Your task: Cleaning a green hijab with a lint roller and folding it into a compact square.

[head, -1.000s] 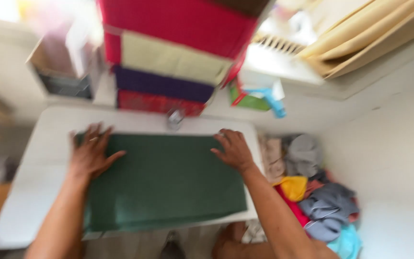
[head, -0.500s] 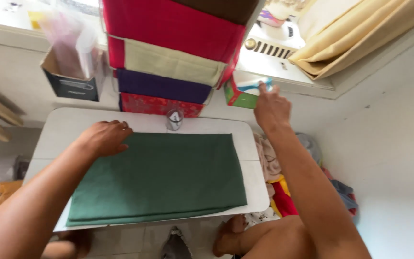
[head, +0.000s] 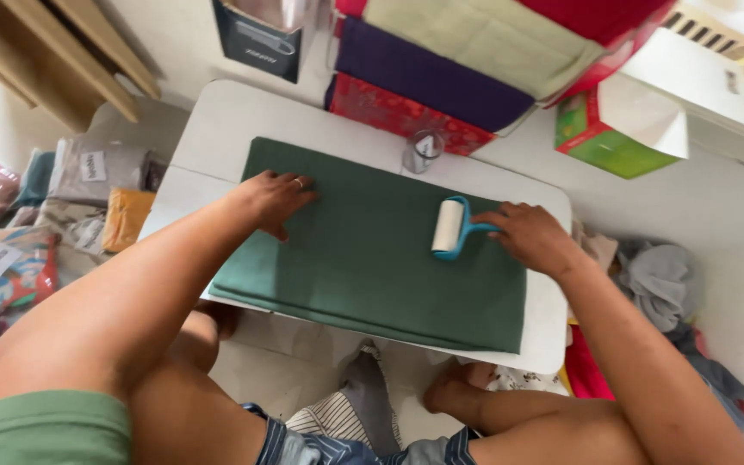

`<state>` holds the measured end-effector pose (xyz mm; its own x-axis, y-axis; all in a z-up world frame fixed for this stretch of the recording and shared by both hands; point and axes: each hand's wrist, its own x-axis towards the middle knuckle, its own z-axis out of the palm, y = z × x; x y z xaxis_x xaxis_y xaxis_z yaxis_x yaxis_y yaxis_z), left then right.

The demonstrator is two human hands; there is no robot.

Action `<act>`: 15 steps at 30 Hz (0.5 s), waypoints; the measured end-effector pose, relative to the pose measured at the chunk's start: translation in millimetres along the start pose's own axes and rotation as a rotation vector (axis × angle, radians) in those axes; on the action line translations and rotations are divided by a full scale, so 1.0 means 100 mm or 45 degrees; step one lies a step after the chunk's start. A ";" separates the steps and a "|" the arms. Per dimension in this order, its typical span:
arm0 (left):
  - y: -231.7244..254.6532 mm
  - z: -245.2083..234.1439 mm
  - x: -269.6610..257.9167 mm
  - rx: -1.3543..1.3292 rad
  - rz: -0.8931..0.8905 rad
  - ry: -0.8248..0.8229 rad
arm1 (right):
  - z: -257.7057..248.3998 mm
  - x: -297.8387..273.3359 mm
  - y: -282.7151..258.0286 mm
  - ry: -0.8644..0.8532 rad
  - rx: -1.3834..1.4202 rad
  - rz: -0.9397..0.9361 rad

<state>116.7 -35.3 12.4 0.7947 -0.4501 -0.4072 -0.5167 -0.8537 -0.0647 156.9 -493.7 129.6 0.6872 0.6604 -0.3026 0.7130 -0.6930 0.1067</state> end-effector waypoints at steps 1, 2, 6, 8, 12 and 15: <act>-0.02 0.01 -0.04 -0.011 -0.015 -0.015 | -0.04 0.04 -0.01 -0.005 0.006 -0.023; -0.03 0.01 -0.09 -0.010 -0.014 -0.007 | -0.08 0.08 -0.02 -0.069 0.133 0.050; -0.26 0.05 -0.07 -0.112 -0.122 0.055 | -0.19 0.49 -0.17 -0.113 0.197 0.043; -0.40 0.12 -0.12 -0.094 -0.191 0.040 | -0.23 0.83 -0.46 -0.096 0.196 -0.012; -0.52 0.26 -0.29 -0.217 -0.420 -0.074 | -0.22 1.62 -0.97 -0.082 0.129 -0.143; -0.46 0.08 -0.40 -0.315 -0.451 -0.168 | -0.17 2.23 -1.28 -0.012 0.118 -0.262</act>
<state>106.0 23.9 24.0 0.8532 -0.0956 -0.5127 -0.1159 -0.9932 -0.0078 221.1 -252.8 65.0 0.5270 0.7881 -0.3180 0.8217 -0.5680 -0.0459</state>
